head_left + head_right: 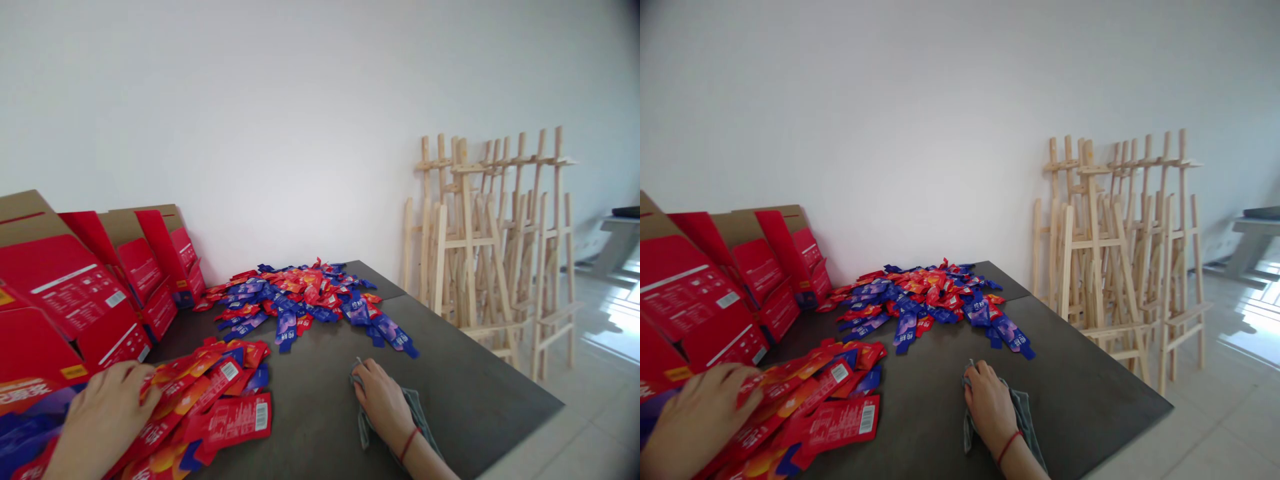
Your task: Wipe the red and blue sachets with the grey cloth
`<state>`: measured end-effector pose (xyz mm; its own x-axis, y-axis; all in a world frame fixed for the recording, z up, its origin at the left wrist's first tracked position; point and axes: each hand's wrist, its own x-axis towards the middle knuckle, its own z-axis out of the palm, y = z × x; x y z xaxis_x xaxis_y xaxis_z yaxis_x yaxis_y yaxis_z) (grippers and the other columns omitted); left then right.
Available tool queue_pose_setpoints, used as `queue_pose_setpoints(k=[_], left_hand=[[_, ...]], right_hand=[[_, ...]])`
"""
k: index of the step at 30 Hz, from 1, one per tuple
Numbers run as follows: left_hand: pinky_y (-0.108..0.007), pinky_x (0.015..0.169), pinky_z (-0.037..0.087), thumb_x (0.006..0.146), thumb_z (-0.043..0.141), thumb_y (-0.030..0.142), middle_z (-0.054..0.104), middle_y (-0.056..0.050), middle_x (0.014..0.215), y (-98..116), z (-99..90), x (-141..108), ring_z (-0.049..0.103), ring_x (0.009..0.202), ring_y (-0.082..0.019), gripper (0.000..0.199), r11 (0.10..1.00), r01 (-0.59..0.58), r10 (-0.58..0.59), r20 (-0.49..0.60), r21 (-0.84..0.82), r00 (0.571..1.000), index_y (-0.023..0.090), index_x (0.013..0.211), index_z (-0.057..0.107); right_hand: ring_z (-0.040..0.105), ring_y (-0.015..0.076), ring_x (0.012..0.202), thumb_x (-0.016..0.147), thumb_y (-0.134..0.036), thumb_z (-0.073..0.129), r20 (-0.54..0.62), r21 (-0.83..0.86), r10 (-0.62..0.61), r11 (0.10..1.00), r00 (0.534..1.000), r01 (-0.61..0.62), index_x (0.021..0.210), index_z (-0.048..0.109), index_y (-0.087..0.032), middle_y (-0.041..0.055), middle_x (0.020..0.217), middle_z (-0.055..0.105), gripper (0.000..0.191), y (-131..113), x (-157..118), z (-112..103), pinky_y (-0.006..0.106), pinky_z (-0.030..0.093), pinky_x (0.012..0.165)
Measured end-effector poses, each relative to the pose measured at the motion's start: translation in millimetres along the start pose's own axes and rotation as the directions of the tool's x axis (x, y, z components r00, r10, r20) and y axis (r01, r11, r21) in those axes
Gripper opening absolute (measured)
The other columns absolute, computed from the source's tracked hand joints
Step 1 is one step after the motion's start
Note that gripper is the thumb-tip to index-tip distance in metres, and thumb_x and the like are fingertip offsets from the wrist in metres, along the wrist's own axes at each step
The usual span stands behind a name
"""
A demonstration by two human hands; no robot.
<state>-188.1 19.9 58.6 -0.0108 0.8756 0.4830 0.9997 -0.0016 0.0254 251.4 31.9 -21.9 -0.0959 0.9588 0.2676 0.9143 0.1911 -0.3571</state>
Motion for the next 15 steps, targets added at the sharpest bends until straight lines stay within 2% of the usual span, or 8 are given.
queue_pose_setpoints(k=[1,2,5,8,11,15], left_hand=[[-0.052,0.095,0.038,0.083,0.034,0.038,0.061,-0.008,0.109,24,-3.5,5,0.050,0.108,-0.032,0.035,0.996,-0.024,0.028,-0.052,0.089,0.998,0.019,0.098,0.060],[-0.047,0.095,0.039,0.083,0.035,0.034,0.059,-0.011,0.114,50,-4.9,11,0.050,0.109,-0.030,0.035,0.989,-0.101,0.107,-0.050,0.106,0.993,0.017,0.101,0.060],[-0.040,0.098,0.039,0.085,0.042,0.023,0.059,-0.014,0.117,130,8.2,26,0.052,0.110,-0.026,0.031,0.947,-0.322,0.318,0.122,0.016,0.940,0.014,0.108,0.060],[-0.042,0.092,0.042,0.084,0.046,0.015,0.062,-0.016,0.108,188,39.8,41,0.055,0.106,-0.029,0.027,0.928,-0.371,0.340,0.327,0.035,0.882,0.011,0.106,0.062],[-0.043,0.090,0.044,0.089,0.043,0.011,0.063,-0.018,0.105,216,71.0,61,0.058,0.102,-0.027,0.025,0.940,-0.334,0.284,0.383,0.068,0.879,0.007,0.105,0.062],[-0.041,0.084,0.051,0.091,0.054,0.032,0.059,-0.009,0.114,220,93.3,83,0.060,0.098,-0.020,0.030,0.954,-0.282,0.210,0.442,0.101,0.872,0.014,0.115,0.056]], right_hand=[[0.056,0.0180,0.093,0.087,-0.015,0.047,0.001,0.001,-0.002,1.000,1.000,0.002,0.095,0.060,-0.023,0.0037,0.099,0.057,0.017,0,0,0,0.026,0.041,0.078],[0.056,0.0181,0.093,0.087,-0.015,0.047,0.001,0.003,-0.004,1.000,1.000,0.004,0.095,0.060,-0.023,0.0037,0.098,0.057,0.017,0,0,0,0.026,0.041,0.078],[0.056,0.0180,0.093,0.087,-0.015,0.046,-0.005,0.015,-0.009,1.000,1.000,0.009,0.095,0.060,-0.023,0.0037,0.098,0.057,0.018,0,0,-1,0.026,0.041,0.079],[0.056,0.0176,0.092,0.087,-0.016,0.046,-0.013,0.036,-0.015,0.999,1.000,0.016,0.094,0.060,-0.023,0.0031,0.098,0.057,0.018,0,0,-3,0.026,0.041,0.079],[0.056,0.0173,0.092,0.087,-0.017,0.045,-0.017,0.041,-0.013,0.999,1.000,0.014,0.095,0.060,-0.024,0.0026,0.098,0.058,0.018,0,-1,-4,0.025,0.041,0.079],[0.056,0.0176,0.093,0.087,-0.017,0.045,-0.009,0.047,-0.012,0.999,1.000,0.012,0.095,0.060,-0.024,0.0030,0.099,0.058,0.018,2,0,-1,0.026,0.040,0.080]])
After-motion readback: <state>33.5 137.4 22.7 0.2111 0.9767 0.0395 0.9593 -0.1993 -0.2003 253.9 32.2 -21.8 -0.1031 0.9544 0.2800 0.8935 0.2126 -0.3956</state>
